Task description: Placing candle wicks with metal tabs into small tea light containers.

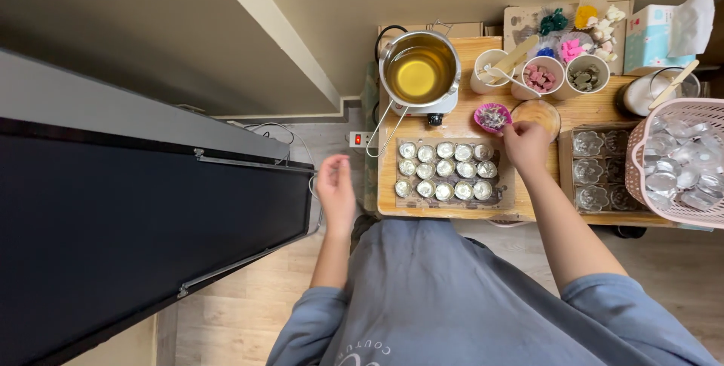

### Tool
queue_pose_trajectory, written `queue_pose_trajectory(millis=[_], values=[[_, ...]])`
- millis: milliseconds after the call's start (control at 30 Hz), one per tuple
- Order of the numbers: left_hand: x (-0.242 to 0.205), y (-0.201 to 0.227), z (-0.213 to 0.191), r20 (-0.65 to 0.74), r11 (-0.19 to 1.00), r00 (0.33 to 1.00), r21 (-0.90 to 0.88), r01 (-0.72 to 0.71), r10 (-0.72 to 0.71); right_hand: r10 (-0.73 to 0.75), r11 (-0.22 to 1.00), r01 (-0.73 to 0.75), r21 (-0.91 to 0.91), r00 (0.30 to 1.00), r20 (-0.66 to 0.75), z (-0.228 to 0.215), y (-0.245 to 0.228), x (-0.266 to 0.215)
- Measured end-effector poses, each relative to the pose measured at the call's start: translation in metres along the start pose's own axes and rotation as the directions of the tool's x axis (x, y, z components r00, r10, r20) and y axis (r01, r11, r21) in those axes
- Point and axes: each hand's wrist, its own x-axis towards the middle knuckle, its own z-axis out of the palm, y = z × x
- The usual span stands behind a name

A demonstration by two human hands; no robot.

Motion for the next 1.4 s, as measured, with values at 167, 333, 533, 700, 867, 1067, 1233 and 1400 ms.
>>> queue_pose_trajectory(millis=[167, 333, 533, 700, 867, 1067, 1233, 1400], values=[[-0.028, -0.005, 0.041, 0.118, 0.996, 0.992, -0.073, 0.047, -0.038, -0.015, 0.991, 0.01, 0.13, 0.999, 0.037, -0.024, -0.026, -0.029], [-0.042, -0.009, 0.086, 0.362, 0.985, 0.922, -0.05, 0.165, -0.136, 0.0, 0.969, -0.028, 0.244, 0.994, 0.113, -0.041, -0.051, -0.06], [-0.036, 0.026, 0.122, 0.607, 0.987, 0.779, 0.098, 0.125, -0.159, -0.064, 0.94, -0.019, 0.34, 0.971, 0.232, -0.06, -0.086, -0.104], [-0.04, 0.045, 0.121, 0.673, 1.0, 0.74, -0.006, -0.006, 0.008, -0.108, 0.895, -0.08, 0.439, 0.916, 0.387, -0.064, -0.104, -0.131], [-0.04, 0.06, 0.105, 0.668, 0.999, 0.744, 0.034, -0.003, -0.021, -0.158, 0.925, -0.014, 0.381, 0.895, 0.416, -0.073, -0.128, -0.14], [-0.029, 0.068, 0.081, 0.678, 0.994, 0.735, 0.081, -0.07, -0.004, -0.307, 0.949, 0.274, 0.157, 0.918, 0.25, -0.084, -0.176, -0.15], [-0.028, 0.071, 0.067, 0.672, 0.992, 0.74, 0.101, -0.078, -0.01, -0.534, 0.842, 0.538, 0.044, 0.818, 0.215, -0.079, -0.204, -0.159], [-0.026, 0.081, 0.055, 0.651, 0.982, 0.759, 0.13, -0.137, 0.02, -0.559, 0.823, 0.568, 0.019, 0.803, 0.206, -0.065, -0.216, -0.161]])
